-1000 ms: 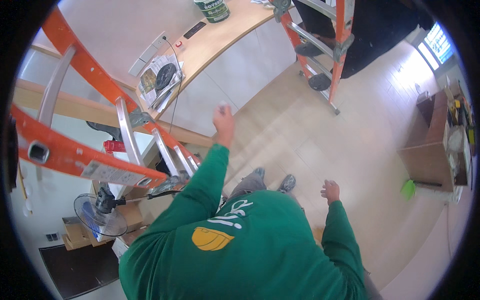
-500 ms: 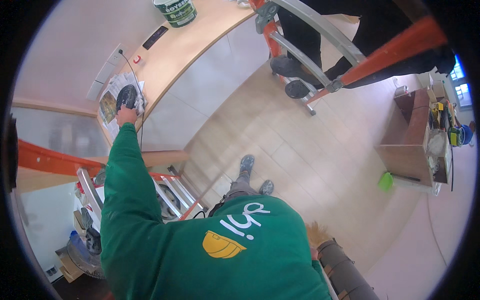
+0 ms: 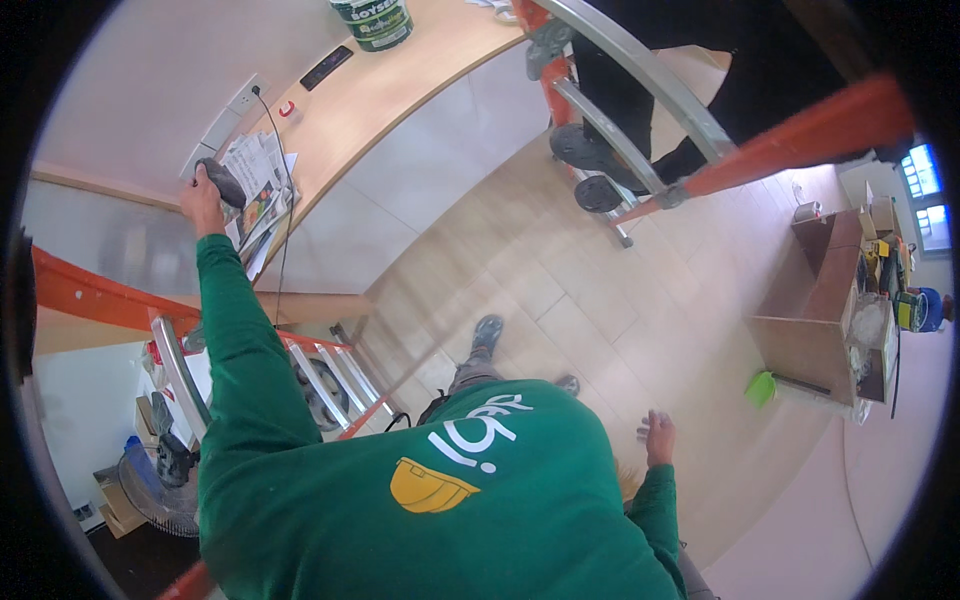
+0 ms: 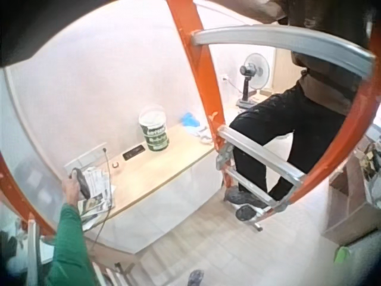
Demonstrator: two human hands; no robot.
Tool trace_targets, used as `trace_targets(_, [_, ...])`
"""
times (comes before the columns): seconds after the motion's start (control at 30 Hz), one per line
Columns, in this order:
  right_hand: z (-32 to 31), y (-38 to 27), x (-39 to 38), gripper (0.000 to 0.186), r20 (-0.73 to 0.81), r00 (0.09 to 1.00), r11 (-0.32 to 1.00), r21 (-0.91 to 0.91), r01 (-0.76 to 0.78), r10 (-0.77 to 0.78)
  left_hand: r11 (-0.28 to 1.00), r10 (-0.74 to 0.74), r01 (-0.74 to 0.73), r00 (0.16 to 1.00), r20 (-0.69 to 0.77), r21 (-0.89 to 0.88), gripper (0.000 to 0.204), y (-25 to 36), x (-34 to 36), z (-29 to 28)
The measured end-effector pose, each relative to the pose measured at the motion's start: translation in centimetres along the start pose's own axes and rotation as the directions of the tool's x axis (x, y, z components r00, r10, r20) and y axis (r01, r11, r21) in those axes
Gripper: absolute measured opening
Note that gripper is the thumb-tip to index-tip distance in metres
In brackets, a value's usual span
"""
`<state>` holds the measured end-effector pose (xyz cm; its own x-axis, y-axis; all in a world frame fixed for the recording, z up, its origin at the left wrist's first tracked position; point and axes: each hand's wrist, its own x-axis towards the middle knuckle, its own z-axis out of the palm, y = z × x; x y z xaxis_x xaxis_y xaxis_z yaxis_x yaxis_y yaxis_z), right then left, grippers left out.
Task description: The person removes newspaper from a cabinet door, then uses a utility knife to scrape and clean the door surface. They retrieve a hinge and install it onto the cabinet door, adjusting its position and securing it in place.
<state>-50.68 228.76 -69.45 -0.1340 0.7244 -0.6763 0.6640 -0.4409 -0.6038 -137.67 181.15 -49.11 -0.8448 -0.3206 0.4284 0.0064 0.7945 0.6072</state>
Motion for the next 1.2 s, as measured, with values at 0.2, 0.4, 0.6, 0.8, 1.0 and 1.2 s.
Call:
trace_targets(0.2, [0.7,-4.1,2.7,0.034,0.195,0.961,0.963,-0.147,0.228,-0.198,0.872,0.046,0.004,0.995,0.090,-0.490,0.041,7.4,-18.5,-4.0])
trace_targets(0.4, [-1.4,-9.4,-0.8,0.044,0.344,0.764,0.797,-0.070,0.600,-0.545,0.592,-0.068,0.613,0.686,0.725,-0.524,0.027,15.8,-48.8,-3.2])
trace_targets(0.6, [-10.3,-16.2,-5.1,0.056,0.277,0.470,0.497,0.034,0.867,-0.838,0.529,0.151,0.829,0.117,0.982,-0.180,0.030,32.4,-71.2,-2.8])
trace_targets(0.8, [-17.0,-17.3,0.6,0.052,0.001,0.412,0.401,-0.229,0.887,-0.911,0.438,0.330,0.899,-0.161,0.930,0.001,0.024,46.6,-80.8,-0.5])
trace_targets(1.0, [-23.1,-20.5,7.7,0.028,-0.256,0.446,0.503,-0.237,0.831,-0.858,0.592,0.444,0.799,-0.430,0.786,0.103,0.023,55.8,-88.1,7.8])
trace_targets(1.2, [-28.2,-26.8,17.7,0.020,-0.415,0.768,0.718,0.311,0.623,-0.487,0.651,0.759,0.423,-0.386,0.525,-0.630,0.045,65.6,-89.9,11.9])
